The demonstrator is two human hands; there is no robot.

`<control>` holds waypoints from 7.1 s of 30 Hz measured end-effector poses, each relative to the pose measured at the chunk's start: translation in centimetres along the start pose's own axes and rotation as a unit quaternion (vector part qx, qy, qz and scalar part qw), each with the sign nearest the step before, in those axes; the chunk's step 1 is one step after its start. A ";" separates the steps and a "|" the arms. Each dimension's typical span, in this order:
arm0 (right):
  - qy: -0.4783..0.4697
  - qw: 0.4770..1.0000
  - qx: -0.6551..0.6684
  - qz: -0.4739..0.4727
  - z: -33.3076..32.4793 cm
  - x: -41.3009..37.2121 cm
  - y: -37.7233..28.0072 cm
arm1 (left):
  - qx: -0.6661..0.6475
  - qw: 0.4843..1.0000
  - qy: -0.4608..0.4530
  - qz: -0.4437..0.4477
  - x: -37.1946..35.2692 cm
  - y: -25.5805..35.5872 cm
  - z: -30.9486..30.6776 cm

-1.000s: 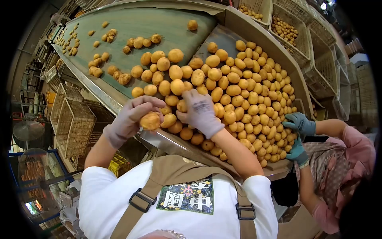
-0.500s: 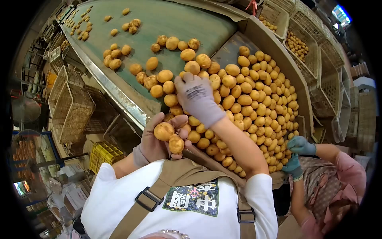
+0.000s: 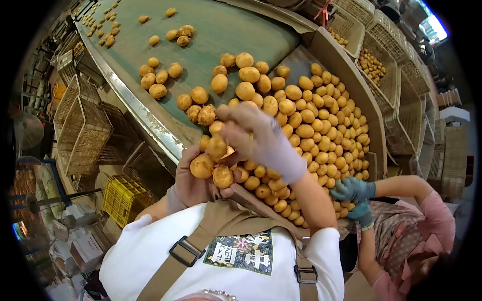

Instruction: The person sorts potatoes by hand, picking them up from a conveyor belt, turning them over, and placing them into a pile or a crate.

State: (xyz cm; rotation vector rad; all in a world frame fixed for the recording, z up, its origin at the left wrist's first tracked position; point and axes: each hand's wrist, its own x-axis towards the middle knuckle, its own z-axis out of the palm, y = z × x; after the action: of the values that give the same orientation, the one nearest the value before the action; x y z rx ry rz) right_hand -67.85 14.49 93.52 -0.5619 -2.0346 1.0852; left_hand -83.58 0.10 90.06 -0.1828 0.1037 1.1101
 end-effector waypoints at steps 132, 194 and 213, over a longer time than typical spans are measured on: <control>0.393 0.909 0.001 -0.141 -13.5 -1.0 -5.8 | 0.013 0.997 -0.033 0.065 4.3 -1.3 1.3; 0.177 0.927 -0.279 -0.175 -8.4 10.3 6.4 | 0.851 0.171 0.194 0.457 0.2 6.9 -0.7; 0.234 0.918 -0.312 -0.068 -12.9 9.4 6.9 | 0.849 0.152 0.175 0.475 -0.3 7.3 -0.7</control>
State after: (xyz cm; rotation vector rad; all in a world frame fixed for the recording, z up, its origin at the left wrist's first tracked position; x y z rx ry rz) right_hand -63.36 31.07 96.25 -0.8834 -1.9171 0.1553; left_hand -90.23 2.86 88.74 2.0715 2.0953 1.3815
